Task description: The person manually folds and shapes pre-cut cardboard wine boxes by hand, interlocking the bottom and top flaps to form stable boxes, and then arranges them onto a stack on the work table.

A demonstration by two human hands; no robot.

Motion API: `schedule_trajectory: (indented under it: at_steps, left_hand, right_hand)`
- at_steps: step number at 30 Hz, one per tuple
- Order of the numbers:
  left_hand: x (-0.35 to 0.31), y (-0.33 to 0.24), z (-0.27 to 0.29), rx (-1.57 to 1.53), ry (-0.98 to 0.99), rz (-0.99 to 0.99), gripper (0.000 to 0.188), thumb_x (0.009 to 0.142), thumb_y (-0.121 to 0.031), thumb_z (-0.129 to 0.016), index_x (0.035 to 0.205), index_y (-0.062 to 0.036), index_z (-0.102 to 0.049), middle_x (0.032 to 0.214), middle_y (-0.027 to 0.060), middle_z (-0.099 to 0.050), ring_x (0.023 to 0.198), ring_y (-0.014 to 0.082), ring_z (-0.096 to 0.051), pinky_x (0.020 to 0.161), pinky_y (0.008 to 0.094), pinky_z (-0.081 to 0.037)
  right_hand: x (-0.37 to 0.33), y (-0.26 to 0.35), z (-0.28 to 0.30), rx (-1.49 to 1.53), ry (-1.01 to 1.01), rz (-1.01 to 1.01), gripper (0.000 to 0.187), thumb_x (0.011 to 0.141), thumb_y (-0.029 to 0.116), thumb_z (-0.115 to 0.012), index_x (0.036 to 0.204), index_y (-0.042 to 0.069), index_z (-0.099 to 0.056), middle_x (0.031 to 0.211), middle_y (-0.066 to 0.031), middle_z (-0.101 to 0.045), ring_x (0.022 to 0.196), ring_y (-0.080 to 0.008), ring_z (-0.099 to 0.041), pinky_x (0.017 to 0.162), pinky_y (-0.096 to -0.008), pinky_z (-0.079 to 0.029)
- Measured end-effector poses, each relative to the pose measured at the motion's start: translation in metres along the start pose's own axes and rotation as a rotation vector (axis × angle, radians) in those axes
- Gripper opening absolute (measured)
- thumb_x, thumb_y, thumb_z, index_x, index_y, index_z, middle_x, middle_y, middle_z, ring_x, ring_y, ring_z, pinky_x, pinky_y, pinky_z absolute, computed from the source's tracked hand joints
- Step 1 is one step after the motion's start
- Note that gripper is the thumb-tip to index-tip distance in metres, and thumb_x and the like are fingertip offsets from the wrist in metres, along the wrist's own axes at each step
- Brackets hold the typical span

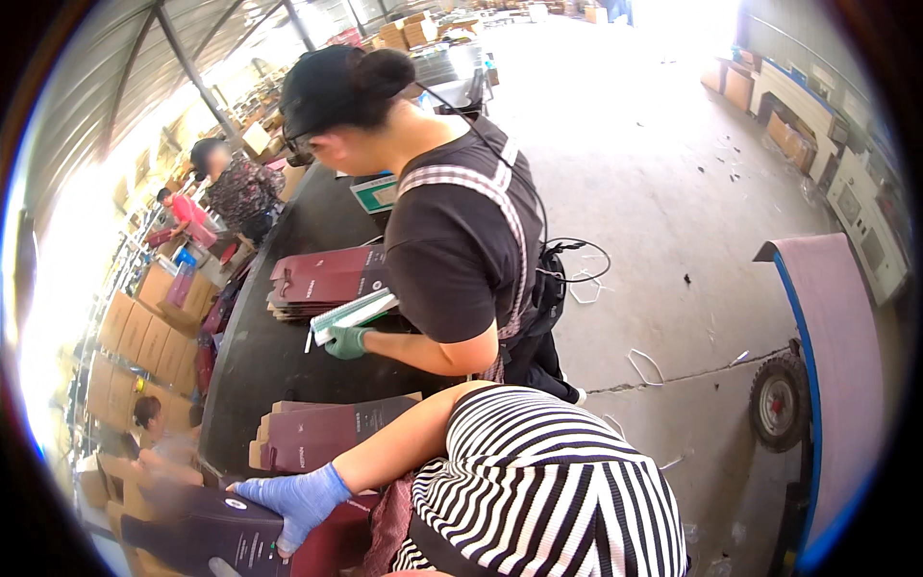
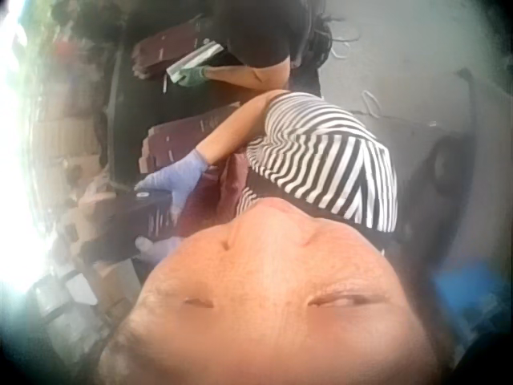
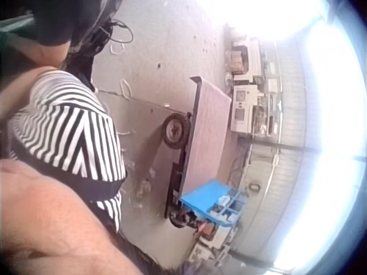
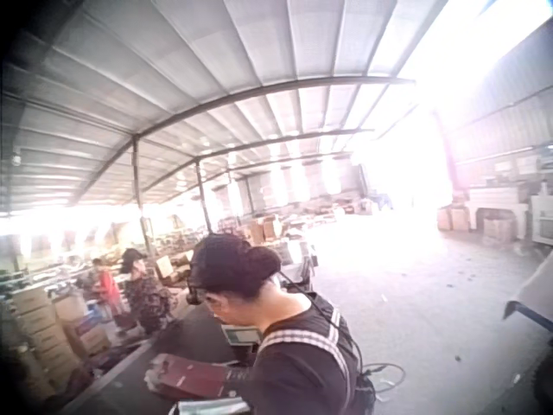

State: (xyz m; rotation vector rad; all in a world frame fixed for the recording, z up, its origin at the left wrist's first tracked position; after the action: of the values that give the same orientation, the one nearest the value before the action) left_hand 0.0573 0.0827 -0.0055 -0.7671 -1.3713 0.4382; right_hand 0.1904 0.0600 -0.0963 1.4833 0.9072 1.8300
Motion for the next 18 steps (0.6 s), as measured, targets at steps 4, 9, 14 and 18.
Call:
schedule_trajectory:
  at_steps: [4,9,14,18]
  left_hand:
    - [-0.024,0.013,0.027,-0.172,0.057,0.079,0.066,0.088,-0.033,-0.074,0.139,0.0048,-0.056,0.134,0.0173,-0.061,0.115,0.0294,-0.064,0.097,0.042,-0.055]
    - [-0.039,0.019,0.008,-0.475,0.206,0.173,0.107,0.07,-0.019,-0.094,0.156,0.0018,-0.034,0.149,0.0137,-0.051,0.132,0.0288,-0.054,0.111,0.0441,-0.045]
    - [-0.053,0.002,0.015,-0.163,0.187,0.058,0.147,0.068,-0.025,-0.095,0.164,-0.0062,0.014,0.165,0.0215,-0.023,0.147,0.0349,-0.038,0.119,0.047,-0.036]
    - [-0.042,-0.012,0.011,0.004,0.257,-0.06,0.149,0.07,-0.028,-0.095,0.164,-0.0078,0.019,0.166,0.0227,-0.019,0.149,0.0375,-0.035,0.12,0.0483,-0.033]
  right_hand:
    - [0.005,0.022,0.009,0.042,0.026,0.107,0.13,0.065,0.04,-0.098,0.158,-0.005,-0.02,0.15,-0.0194,-0.042,0.137,-0.0303,-0.043,0.118,-0.0416,-0.033]
    - [-0.007,0.03,0.035,0.239,0.17,0.019,0.123,0.072,0.035,-0.096,0.161,-0.001,-0.019,0.154,-0.0157,-0.045,0.14,-0.0246,-0.045,0.12,-0.0415,-0.035]
    - [-0.006,0.017,0.022,0.293,0.347,-0.05,0.102,0.073,0.029,-0.095,0.155,0.001,-0.04,0.143,-0.0124,-0.059,0.134,-0.0229,-0.053,0.114,-0.0412,-0.043]
    - [0.004,0.012,0.022,0.381,0.393,-0.1,0.097,0.072,0.028,-0.095,0.152,0.001,-0.046,0.141,-0.0127,-0.062,0.132,-0.0239,-0.057,0.112,-0.0418,-0.046]
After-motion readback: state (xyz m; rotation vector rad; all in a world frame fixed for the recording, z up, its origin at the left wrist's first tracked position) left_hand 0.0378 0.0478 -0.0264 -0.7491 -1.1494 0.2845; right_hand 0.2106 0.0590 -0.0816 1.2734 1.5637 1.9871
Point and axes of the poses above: each hand's wrist, its own x-axis towards the middle knuckle, its own z-axis out of the back of the hand, y = z × x, the point moved 7 cm from there along x, towards the middle knuckle
